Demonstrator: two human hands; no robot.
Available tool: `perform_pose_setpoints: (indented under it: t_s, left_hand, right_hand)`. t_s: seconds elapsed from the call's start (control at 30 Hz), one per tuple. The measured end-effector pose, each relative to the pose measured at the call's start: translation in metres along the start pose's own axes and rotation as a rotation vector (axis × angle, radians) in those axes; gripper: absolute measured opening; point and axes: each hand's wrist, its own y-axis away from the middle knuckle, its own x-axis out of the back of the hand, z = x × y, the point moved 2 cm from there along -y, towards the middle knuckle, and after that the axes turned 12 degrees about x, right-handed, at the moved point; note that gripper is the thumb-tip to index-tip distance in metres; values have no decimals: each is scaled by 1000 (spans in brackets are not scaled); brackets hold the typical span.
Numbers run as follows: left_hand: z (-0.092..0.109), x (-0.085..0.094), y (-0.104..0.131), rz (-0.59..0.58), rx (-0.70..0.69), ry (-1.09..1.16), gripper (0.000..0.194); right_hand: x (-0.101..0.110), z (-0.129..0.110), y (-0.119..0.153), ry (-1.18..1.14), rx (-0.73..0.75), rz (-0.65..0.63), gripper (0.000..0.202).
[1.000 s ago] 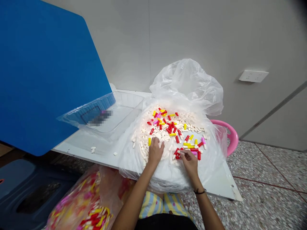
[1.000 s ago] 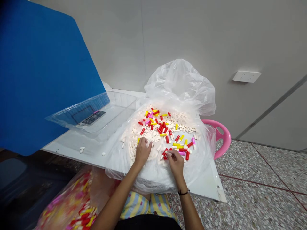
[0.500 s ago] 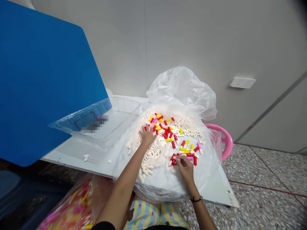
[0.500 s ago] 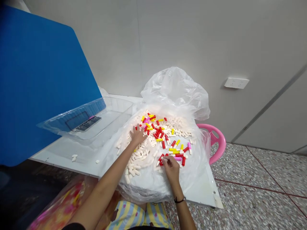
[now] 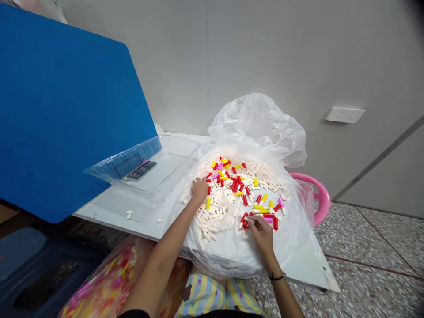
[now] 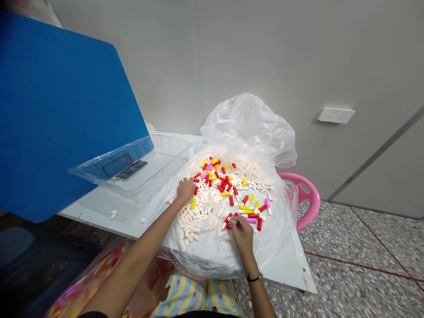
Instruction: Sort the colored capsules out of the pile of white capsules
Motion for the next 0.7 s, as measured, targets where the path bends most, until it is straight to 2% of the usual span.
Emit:
perform_pose_setpoints:
  t_s: [0.4, 0.7]
  left_hand:
    - [3, -2, 19, 3, -218, 41, 34]
    - [17, -11, 26, -51, -168, -80, 46]
  right_hand:
    - [1, -2, 0, 6, 7, -4, 18]
    - [1, -8, -1, -7, 14, 8, 16]
